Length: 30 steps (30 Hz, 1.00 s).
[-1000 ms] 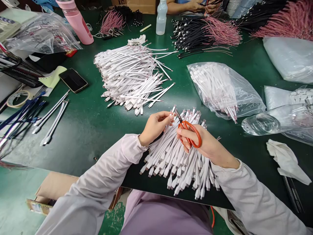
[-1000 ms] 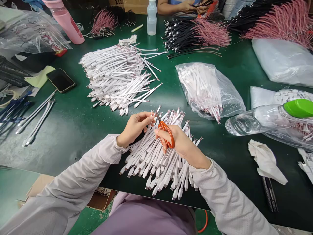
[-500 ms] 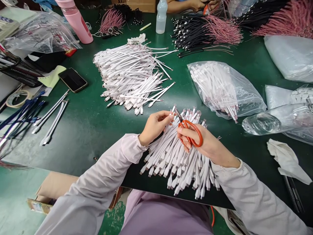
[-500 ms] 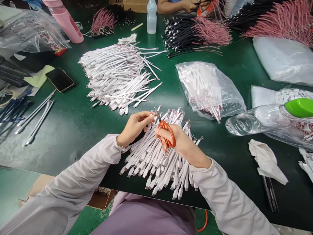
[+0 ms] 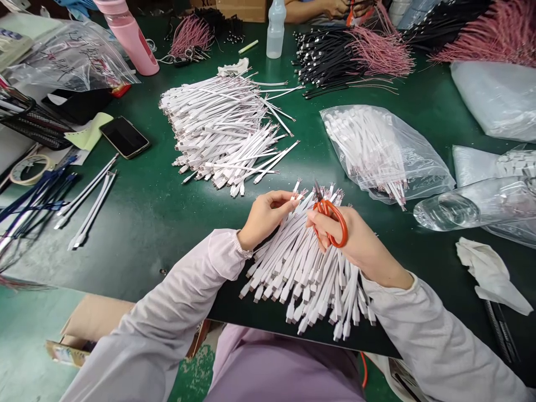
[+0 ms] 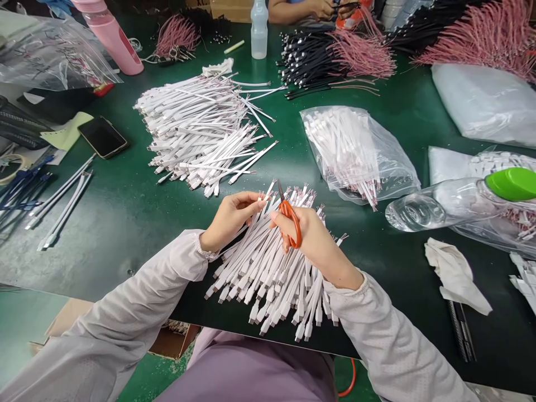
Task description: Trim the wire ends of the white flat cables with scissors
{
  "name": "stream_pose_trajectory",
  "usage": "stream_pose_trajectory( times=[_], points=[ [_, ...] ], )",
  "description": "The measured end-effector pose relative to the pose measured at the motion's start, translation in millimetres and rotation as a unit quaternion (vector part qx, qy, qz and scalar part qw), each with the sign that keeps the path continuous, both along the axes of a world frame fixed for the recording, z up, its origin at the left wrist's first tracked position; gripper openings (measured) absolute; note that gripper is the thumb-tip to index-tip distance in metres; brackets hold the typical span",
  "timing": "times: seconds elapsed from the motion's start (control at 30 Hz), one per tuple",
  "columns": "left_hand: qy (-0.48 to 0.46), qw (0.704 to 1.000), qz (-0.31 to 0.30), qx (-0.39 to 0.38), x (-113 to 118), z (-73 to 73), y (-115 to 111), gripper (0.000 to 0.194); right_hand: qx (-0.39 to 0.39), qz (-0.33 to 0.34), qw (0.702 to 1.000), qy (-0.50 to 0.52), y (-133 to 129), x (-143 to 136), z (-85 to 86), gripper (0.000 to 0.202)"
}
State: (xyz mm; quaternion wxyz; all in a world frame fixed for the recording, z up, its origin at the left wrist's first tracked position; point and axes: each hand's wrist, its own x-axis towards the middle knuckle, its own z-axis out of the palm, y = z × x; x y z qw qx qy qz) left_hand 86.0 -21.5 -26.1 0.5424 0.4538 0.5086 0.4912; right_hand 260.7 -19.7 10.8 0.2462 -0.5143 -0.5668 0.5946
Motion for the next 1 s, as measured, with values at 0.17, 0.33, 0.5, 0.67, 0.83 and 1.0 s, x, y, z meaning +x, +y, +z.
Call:
stream_pose_trajectory(
  times=[0.17, 0.33, 0.5, 0.67, 0.83, 1.0],
  points=[
    [-0.008, 1.000, 0.004, -0.013, 1, 1.1, 0, 0.027, 0.305, -0.039, 0.944, -0.118, 5, 3, -7.9, 0.021],
    [-0.009, 1.000, -0.002, -0.012, 2, 2.4, -1, 0.028, 0.421, -0.020, 0.894, -0.151, 6, 1, -11.1, 0.028],
    [-0.007, 1.000, -0.007, -0.013, 1, 1.1, -1, 0.027, 0.420, -0.006, 0.893, -0.163, 7, 1, -13.6, 0.026],
    [-0.020, 1.000, -0.014, -0.012, 1, 1.7, -1, 0.028, 0.400, -0.019, 0.903, -0.156, 7, 2, -13.8, 0.018],
    [-0.014, 1.000, -0.018, -0.015, 3, 1.9, -1, 0.028, 0.402, -0.011, 0.905, -0.138, 7, 0, -15.8, 0.020],
    [-0.033, 0.999, -0.016, -0.011, 3, 2.0, -2, 0.028, 0.312, -0.044, 0.947, -0.060, 6, 0, -14.5, 0.016]
  ],
)
